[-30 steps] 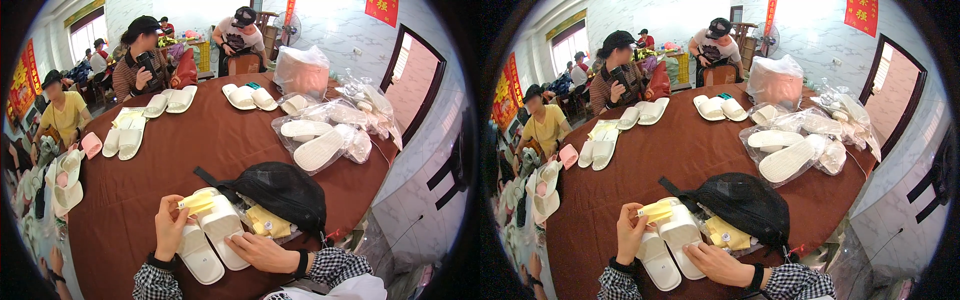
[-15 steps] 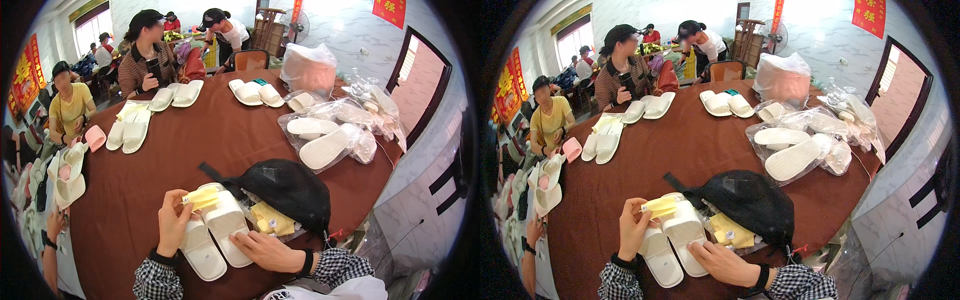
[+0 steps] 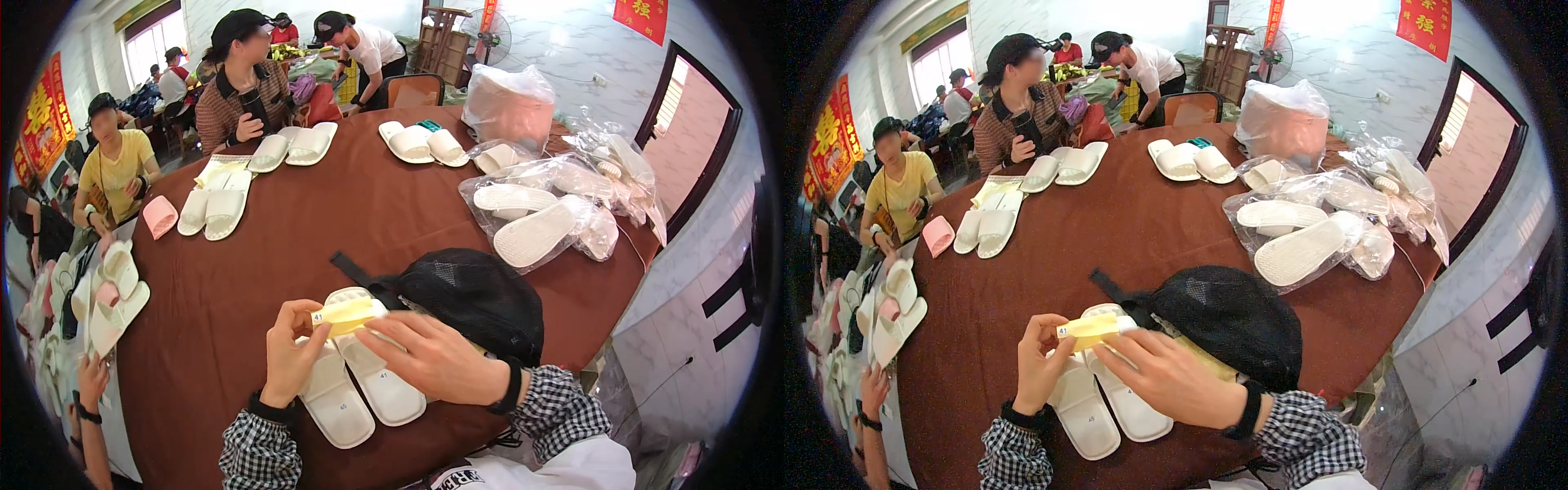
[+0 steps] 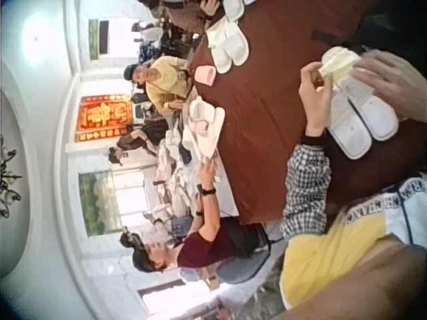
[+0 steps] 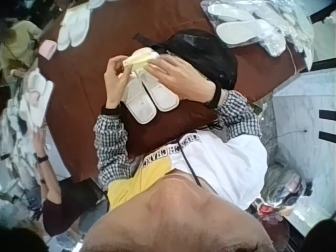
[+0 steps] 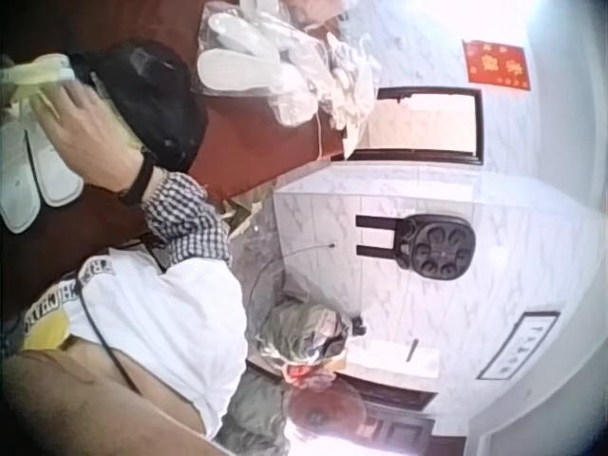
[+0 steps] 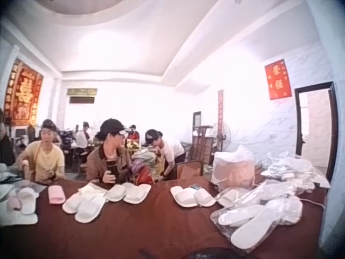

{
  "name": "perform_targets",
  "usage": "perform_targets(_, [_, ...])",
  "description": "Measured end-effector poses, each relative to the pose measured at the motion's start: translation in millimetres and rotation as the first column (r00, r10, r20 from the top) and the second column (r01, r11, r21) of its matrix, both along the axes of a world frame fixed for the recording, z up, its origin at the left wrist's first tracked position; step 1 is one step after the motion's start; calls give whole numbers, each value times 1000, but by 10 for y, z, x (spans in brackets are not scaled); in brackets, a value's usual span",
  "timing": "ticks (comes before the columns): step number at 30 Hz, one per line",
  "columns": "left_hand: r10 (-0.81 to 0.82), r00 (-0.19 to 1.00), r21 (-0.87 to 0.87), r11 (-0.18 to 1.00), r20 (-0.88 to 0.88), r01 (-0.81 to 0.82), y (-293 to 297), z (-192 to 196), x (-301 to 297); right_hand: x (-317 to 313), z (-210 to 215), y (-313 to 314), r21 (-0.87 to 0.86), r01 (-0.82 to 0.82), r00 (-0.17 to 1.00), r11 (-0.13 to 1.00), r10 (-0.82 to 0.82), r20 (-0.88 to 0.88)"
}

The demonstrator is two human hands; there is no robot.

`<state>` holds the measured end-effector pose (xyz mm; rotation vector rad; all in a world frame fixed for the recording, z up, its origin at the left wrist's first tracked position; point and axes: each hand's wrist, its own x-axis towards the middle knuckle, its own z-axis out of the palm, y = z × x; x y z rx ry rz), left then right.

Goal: Preparing and packaging white hotel-style slippers into plastic bags.

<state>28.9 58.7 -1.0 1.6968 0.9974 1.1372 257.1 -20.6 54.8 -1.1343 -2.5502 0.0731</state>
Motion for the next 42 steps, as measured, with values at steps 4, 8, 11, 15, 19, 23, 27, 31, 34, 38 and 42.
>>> perform_targets(4, [-94, 993, -22, 995, 64, 96, -49, 23, -21, -236, 7, 189, 217, 49, 997, 975, -35, -66])
perform_targets(8, [-190, 982, 14, 982, 25, 189, -46, 5, -36, -313, -158, 313, 76, 14, 993, 997, -5, -119])
perform_targets(11, [-227, 974, -30, 973, 22, 228, -45, 14, -71, -310, -279, 362, -16, -17, 983, 1000, 14, -181])
perform_targets(15, [-290, 956, -119, 949, 48, 294, -80, 32, -83, -290, -388, 398, 6, -45, 954, 999, 45, -296])
perform_targets(19, [-279, 956, -136, 947, 96, 290, -27, 54, -115, -182, -433, 448, -222, -18, 834, 975, -108, -541])
perform_targets(23, [-245, 902, 46, 959, -355, 279, 91, 93, -210, 35, -449, 552, -226, 93, 732, 970, -220, -645])
perform_targets(27, [-248, 650, 71, 903, -719, 424, 10, 84, -314, 136, -413, 612, -281, 115, 781, 953, -261, -567])
perform_targets(31, [-103, 600, 165, 912, -793, 375, -96, 119, -221, 190, -449, 581, -258, 58, 855, 965, -181, -486])
perform_targets(34, [-59, 600, 193, 917, -798, 348, -99, 113, -194, 149, -538, 565, -244, 75, 882, 967, -178, -436])
perform_targets(38, [-44, 631, 233, 907, -775, 350, -39, 85, -197, 116, -529, 547, -266, 56, 941, 963, -140, -310])
perform_targets(42, [-65, 639, 231, 900, -766, 369, 3, 108, -221, 133, -541, 563, -314, 52, 930, 948, -161, -331])
